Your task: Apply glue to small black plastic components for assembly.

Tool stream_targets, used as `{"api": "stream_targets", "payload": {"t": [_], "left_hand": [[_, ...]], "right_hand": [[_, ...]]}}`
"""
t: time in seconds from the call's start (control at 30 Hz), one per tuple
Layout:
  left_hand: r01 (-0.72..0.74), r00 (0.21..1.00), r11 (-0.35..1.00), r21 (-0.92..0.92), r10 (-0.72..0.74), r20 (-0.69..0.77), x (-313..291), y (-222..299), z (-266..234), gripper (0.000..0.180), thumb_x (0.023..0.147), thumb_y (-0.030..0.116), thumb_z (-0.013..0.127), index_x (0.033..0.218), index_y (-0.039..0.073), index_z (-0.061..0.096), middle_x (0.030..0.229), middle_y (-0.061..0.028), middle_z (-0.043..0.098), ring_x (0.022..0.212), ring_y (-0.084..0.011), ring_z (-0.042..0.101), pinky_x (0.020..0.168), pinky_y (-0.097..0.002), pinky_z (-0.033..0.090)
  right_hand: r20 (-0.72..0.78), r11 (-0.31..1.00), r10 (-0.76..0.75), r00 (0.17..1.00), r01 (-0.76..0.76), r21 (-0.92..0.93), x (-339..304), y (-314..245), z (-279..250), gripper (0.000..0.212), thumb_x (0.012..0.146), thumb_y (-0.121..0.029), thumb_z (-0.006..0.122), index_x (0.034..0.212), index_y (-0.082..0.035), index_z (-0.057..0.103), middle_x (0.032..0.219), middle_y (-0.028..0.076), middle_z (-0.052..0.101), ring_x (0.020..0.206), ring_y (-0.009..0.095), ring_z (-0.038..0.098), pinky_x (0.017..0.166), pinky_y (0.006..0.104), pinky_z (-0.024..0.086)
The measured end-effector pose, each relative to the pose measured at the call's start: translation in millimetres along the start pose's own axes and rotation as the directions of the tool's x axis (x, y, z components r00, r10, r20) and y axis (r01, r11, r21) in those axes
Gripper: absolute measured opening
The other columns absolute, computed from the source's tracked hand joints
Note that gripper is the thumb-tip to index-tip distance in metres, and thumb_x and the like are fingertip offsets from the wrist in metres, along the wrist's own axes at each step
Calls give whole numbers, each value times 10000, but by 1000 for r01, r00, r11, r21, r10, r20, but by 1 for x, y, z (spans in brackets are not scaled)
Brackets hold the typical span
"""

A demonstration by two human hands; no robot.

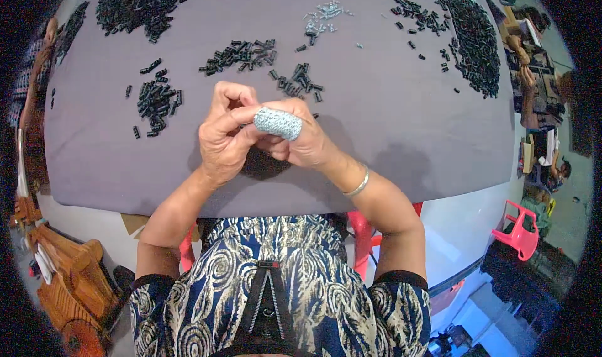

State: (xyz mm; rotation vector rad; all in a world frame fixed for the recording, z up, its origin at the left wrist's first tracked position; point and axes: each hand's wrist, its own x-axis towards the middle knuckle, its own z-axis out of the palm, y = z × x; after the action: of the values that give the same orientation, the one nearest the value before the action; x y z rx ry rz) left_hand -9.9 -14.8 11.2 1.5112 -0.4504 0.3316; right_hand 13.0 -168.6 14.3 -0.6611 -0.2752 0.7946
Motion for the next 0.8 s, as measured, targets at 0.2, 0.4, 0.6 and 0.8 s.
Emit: {"api": "stream_targets", "payload": {"t": [0.2,0.4,0.6,0.8], "left_hand": [[46,999,998,39,-47,15,2,-5,-8,210,761,3,688,971,11,670,960,-54,483,871,-158,500,773,-268,427],[154,987,973,172,-142,-79,16,0,-20,146,756,-4,674,902,4,670,845,-49,584,791,-139,560,720,-252,455],[217,974,735,642,-119,-193,20,30,-74,136,778,-34,654,912,-14,666,829,-34,610,751,-99,562,663,-218,446],[272,955,562,781,-55,-293,8,15,-117,176,799,39,662,971,2,657,868,-48,595,784,-152,579,693,-254,457]], "right_hand": [[-104,998,52,993,-48,46,3,0,10,260,897,-287,582,913,-29,605,594,-86,306,451,12,256,383,196,156],[-260,816,-124,958,-51,-576,3,-22,-20,204,875,-228,570,762,-59,557,630,-41,477,492,37,383,420,205,301],[-199,142,-491,848,-148,-979,5,-71,-37,38,832,-43,586,860,-27,606,779,8,607,679,76,535,613,248,443],[-11,-143,-342,940,-64,-988,15,-69,-42,121,791,-8,582,900,-47,617,824,77,581,750,231,576,674,331,461]]}}
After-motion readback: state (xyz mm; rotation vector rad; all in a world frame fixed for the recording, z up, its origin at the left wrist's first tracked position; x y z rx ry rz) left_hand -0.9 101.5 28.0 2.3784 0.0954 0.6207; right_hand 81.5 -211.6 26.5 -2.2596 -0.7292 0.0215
